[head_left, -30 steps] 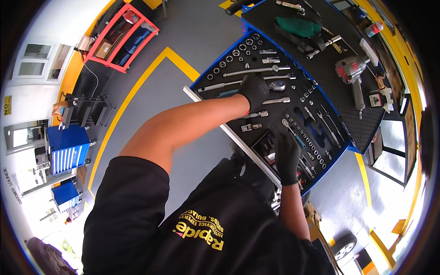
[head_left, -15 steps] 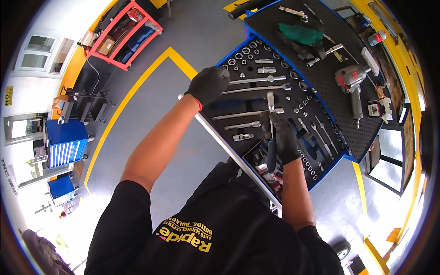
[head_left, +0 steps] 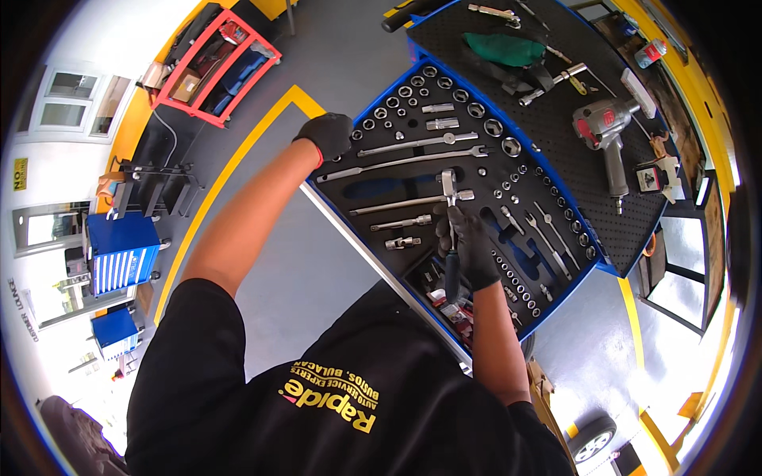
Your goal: The person selects tools from a chest, then works on the underbody components of a car raised on a lift by hand and using a wrench.
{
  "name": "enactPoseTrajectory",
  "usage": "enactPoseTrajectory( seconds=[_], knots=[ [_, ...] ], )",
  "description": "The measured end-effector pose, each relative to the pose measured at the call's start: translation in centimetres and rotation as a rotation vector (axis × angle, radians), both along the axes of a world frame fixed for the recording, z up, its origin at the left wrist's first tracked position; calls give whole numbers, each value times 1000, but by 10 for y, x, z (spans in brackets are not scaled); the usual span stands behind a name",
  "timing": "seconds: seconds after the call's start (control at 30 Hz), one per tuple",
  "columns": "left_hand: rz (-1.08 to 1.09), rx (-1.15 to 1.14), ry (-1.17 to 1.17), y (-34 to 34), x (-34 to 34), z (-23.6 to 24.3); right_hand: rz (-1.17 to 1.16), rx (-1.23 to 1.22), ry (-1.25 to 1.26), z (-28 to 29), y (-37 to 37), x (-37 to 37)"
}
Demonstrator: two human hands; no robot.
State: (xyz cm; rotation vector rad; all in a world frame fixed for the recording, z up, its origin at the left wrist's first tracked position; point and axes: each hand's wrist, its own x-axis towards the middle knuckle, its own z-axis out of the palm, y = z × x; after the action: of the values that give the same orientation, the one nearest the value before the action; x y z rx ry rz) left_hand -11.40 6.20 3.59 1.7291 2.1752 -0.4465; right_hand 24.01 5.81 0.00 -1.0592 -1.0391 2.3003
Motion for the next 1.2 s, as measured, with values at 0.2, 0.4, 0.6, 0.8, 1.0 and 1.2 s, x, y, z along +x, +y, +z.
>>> enactPoseTrajectory(
  seconds=[0.2,0.4,0.6,0.8,1.0,1.2],
  knots=[
    [2,342,-5,-36,16,-21,94,48,-16,3,1,1],
    [-43,221,27,-31,13,-19,187,117,-16,4,2,10],
    [220,396,-527,-50,-10,23,241,54,-57,28,12,7],
    [646,880,-1856,-133,76,41,367,422,126,109,7,-39],
    [911,1187,-1991,-224,123,60,557,725,177,123,-57,-90],
    [974,1405,-1289,-378,137,66,968,739,176,155,-169,-137]
  ],
)
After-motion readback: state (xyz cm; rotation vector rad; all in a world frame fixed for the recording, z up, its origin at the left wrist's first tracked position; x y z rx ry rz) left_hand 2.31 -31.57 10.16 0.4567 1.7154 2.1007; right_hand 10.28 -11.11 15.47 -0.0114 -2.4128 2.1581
